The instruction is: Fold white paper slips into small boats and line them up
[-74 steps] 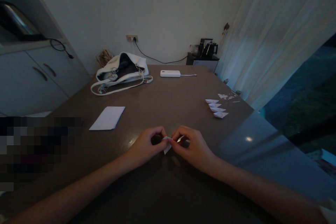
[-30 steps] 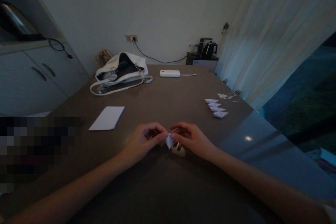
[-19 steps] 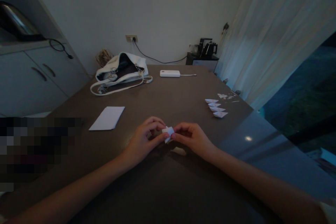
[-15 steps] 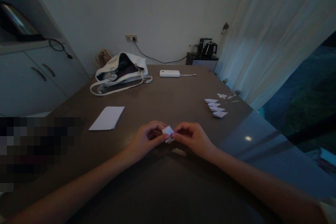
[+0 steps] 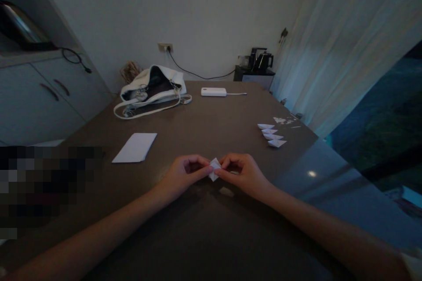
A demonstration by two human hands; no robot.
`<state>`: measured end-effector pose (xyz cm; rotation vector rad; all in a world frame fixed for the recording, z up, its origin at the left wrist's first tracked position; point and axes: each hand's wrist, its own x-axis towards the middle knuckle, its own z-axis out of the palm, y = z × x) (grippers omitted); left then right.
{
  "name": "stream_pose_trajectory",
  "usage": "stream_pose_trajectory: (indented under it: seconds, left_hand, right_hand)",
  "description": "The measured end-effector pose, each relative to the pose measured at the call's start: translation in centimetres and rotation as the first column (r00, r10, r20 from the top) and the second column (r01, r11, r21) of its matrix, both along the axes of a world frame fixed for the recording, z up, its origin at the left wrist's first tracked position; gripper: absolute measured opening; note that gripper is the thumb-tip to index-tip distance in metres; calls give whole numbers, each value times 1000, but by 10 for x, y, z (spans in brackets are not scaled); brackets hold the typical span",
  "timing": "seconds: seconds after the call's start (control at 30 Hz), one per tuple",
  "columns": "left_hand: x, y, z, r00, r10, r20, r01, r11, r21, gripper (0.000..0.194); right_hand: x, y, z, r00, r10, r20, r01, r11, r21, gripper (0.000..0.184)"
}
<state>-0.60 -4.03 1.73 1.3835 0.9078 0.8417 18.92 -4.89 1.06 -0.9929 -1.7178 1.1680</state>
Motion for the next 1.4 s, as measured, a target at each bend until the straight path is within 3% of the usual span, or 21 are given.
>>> stream_pose_trajectory:
  seconds: [0.4,0.67,0.9,1.07,1.27,1.4]
  left_hand:
    - [2,-3,1,996,83,-44,-78,990,116,18]
    - [2,-1,-3,999,-9,-54,9,1000,-14,26]
    - [1,-4,-1,993,-37,-115,40,999,26,16]
    - [3,-5,2,991,-60,-123,59,998,-15,16]
    - [3,-2,-4,993,-95,-67,89,992,-93,21]
    - [1,-2,-3,991,-117,-65,115,993,-33,23]
  right_hand:
    - [-3,5,-3,984,-30,-176,-6,980,-198,32]
    - [-2,5,-1,992,-55,-118,37,988,-152,29]
    - [-2,6,-7,997,-17,-78,3,984,-177,32]
    - [-2,5,-5,999,-9,-37,2,983,-181,29]
    - [-2,5,-5,995,-33,-90,16,983,-185,24]
    - [-4,4,-3,995,-26,-99,6,980,-201,23]
